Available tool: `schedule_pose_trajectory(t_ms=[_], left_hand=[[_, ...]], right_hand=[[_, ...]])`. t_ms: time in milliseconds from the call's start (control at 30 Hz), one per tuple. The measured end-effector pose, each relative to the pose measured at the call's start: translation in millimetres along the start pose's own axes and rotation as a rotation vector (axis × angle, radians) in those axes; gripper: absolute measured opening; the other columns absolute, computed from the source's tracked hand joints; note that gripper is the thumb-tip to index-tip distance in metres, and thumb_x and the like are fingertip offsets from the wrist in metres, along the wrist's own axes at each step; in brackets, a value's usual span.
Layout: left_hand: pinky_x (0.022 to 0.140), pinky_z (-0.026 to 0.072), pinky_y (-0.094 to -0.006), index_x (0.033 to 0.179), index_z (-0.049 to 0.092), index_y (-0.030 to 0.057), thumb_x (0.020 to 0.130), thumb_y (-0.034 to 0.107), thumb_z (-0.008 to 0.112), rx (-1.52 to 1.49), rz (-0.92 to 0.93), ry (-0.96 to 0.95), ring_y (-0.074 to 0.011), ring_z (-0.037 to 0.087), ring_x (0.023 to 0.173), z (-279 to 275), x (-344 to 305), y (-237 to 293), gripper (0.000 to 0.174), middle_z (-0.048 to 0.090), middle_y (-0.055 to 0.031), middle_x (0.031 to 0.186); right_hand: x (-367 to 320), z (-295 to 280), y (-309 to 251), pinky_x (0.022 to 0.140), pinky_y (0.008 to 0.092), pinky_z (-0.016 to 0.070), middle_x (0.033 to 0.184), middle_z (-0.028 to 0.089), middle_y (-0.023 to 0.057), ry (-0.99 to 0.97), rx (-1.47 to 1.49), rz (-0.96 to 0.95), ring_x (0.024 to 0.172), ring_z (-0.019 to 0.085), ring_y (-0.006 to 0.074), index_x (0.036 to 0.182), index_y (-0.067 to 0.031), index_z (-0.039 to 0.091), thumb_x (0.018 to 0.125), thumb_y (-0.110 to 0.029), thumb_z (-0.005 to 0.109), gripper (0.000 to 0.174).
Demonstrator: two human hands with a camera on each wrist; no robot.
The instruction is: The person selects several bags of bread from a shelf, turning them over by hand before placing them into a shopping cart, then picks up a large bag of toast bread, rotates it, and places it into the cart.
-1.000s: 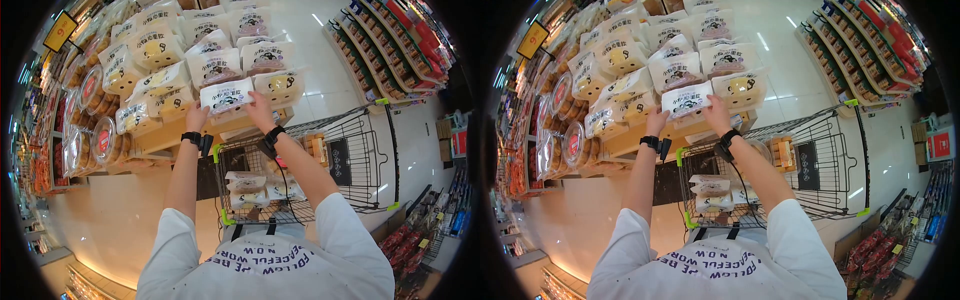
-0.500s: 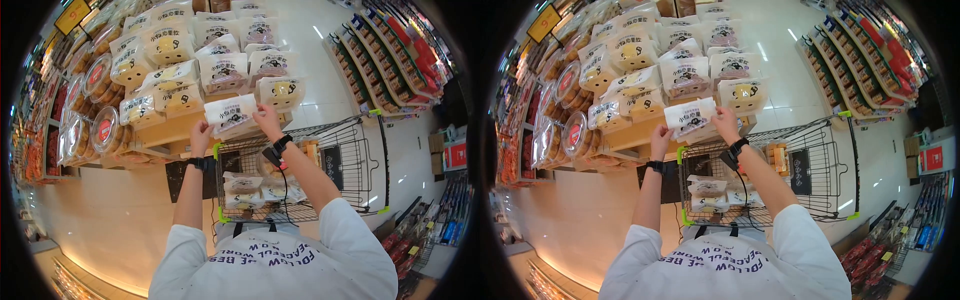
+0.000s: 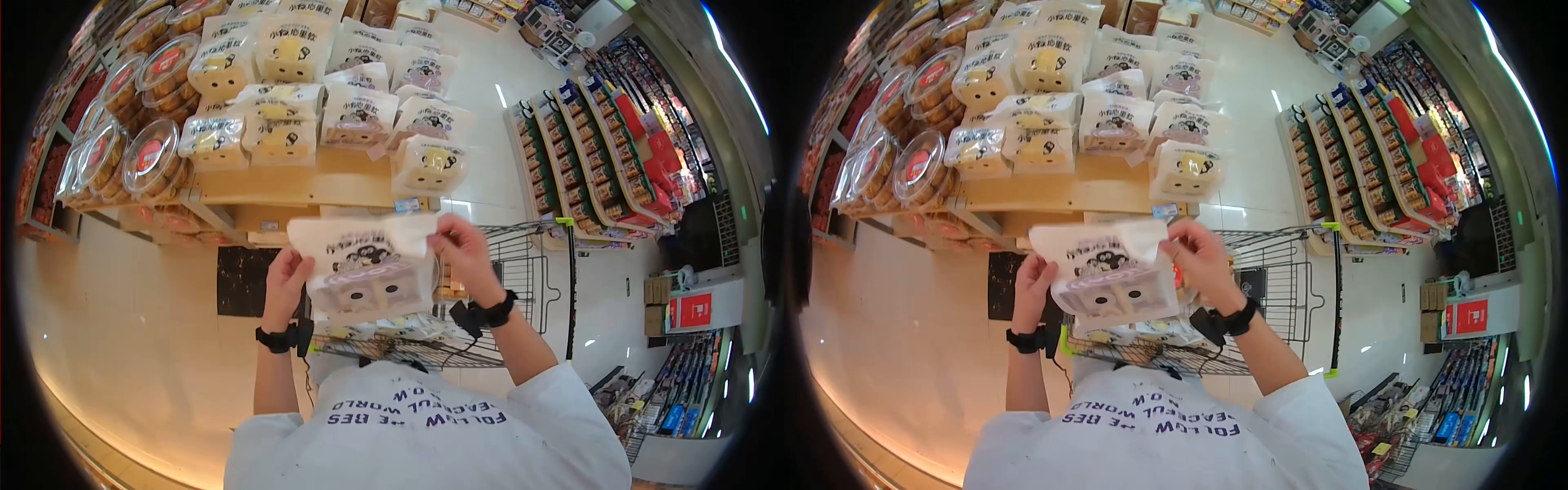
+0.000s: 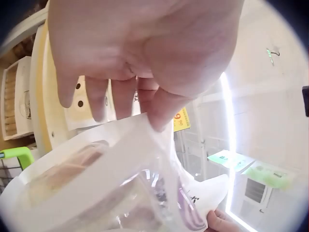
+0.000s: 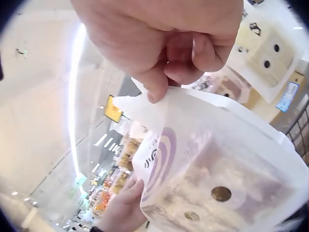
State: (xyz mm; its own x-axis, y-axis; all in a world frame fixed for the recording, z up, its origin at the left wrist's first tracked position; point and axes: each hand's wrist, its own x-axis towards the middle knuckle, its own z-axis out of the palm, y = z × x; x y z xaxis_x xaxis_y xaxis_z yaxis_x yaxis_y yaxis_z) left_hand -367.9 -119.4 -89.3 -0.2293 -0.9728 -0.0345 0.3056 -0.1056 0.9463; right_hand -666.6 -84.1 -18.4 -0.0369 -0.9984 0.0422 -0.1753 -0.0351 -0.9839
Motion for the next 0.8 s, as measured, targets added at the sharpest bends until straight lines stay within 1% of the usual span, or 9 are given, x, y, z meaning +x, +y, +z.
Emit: schedule_pose_trajectory(t_ms=[100, 133, 200, 300, 367, 500, 567, 733, 800], left_hand=[[0.071, 0.0453, -0.0212, 0.097, 0.058, 0.0007, 0.092, 0.010, 0.058, -0.216, -0.056, 0.119, -0.0059, 0.056, 0.078, 41, -17, 4, 0.011, 0.062, -0.0017, 0.087], [0.070, 0.0449, -0.0207, 0.096, 0.058, 0.0026, 0.092, 0.011, 0.058, -0.266, -0.072, 0.114, -0.0051, 0.055, 0.076, 50, -18, -6, 0.009, 0.062, -0.0007, 0.087], [0.070, 0.0443, -0.0204, 0.095, 0.059, 0.0033, 0.091, 0.011, 0.059, -0.231, -0.114, 0.146, -0.0053, 0.055, 0.075, 67, -30, -27, 0.009, 0.062, -0.0003, 0.086], [0.070, 0.0447, -0.0227, 0.090, 0.057, 0.0050, 0.090, 0.014, 0.062, -0.093, -0.142, 0.195, -0.0078, 0.056, 0.078, 82, -48, -71, 0.010, 0.060, 0.0005, 0.083], [0.073, 0.0468, -0.0245, 0.088, 0.058, 0.0064, 0.091, 0.015, 0.060, -0.169, -0.320, 0.252, -0.0095, 0.058, 0.079, 94, -65, -79, 0.009, 0.061, -0.0007, 0.084], [0.075, 0.0497, -0.0275, 0.092, 0.057, 0.0064, 0.091, 0.015, 0.060, -0.267, -0.379, 0.297, -0.0127, 0.061, 0.083, 113, -74, -104, 0.009, 0.062, -0.0030, 0.087], [0.078, 0.0517, -0.0305, 0.099, 0.056, 0.0055, 0.091, 0.015, 0.059, -0.274, -0.364, 0.227, -0.0158, 0.062, 0.087, 136, -72, -104, 0.013, 0.063, -0.0055, 0.093], [0.086, 0.0494, -0.0312, 0.117, 0.050, 0.0028, 0.092, 0.016, 0.056, -0.263, -0.429, -0.019, -0.0187, 0.059, 0.101, 212, -84, -36, 0.029, 0.059, -0.0081, 0.111], [0.092, 0.0458, -0.0296, 0.132, 0.041, 0.0046, 0.093, 0.024, 0.056, 0.252, 0.026, -0.351, -0.0175, 0.052, 0.113, 240, -98, -12, 0.047, 0.050, -0.0089, 0.127]], right_hand=[[-23, -1, -20, 0.081, 0.0260, 0.0468, 0.104, 0.060, 0.0034, 0.056, 0.267, 0.008, 0.095, 0.055, 0.0090, 0.107, -0.0012, 0.058, 0.092, -0.019, 0.058, 0.023], [-28, -11, 29, 0.097, 0.0301, 0.0414, 0.122, 0.055, 0.0072, 0.026, 0.391, 0.260, 0.113, 0.050, 0.0141, 0.123, -0.0012, 0.051, 0.096, -0.028, 0.050, 0.038], [-69, -17, 107, 0.098, 0.0305, 0.0398, 0.124, 0.054, 0.0060, -0.149, 0.496, 0.435, 0.113, 0.051, 0.0155, 0.131, -0.0035, 0.046, 0.097, -0.033, 0.046, 0.045], [-120, -31, 138, 0.097, 0.0305, 0.0412, 0.124, 0.054, 0.0052, -0.445, -0.072, -0.130, 0.113, 0.051, 0.0153, 0.133, -0.0045, 0.045, 0.098, -0.038, 0.041, 0.048], [-147, -37, 137, 0.095, 0.0298, 0.0424, 0.124, 0.054, 0.0050, -0.332, 0.573, 0.489, 0.112, 0.050, 0.0143, 0.134, -0.0057, 0.044, 0.099, -0.035, 0.044, 0.046], [-170, -85, 144, 0.094, 0.0283, 0.0431, 0.126, 0.054, 0.0049, -0.485, 0.382, 0.245, 0.111, 0.050, 0.0126, 0.136, -0.0063, 0.042, 0.098, -0.030, 0.048, 0.045], [-186, -101, 147, 0.092, 0.0267, 0.0438, 0.123, 0.056, 0.0034, -0.330, 0.477, 0.587, 0.108, 0.051, 0.0100, 0.135, -0.0052, 0.043, 0.097, -0.023, 0.051, 0.043], [-203, -146, 151, 0.085, 0.0244, 0.0474, 0.115, 0.060, 0.0012, -0.078, 0.591, 0.384, 0.099, 0.056, 0.0085, 0.130, -0.0042, 0.050, 0.095, -0.019, 0.054, 0.038], [-213, -164, 118, 0.084, 0.0239, 0.0490, 0.114, 0.060, 0.0018, -0.016, 0.755, 0.348, 0.099, 0.058, 0.0083, 0.130, -0.0041, 0.050, 0.095, -0.018, 0.054, 0.037]])
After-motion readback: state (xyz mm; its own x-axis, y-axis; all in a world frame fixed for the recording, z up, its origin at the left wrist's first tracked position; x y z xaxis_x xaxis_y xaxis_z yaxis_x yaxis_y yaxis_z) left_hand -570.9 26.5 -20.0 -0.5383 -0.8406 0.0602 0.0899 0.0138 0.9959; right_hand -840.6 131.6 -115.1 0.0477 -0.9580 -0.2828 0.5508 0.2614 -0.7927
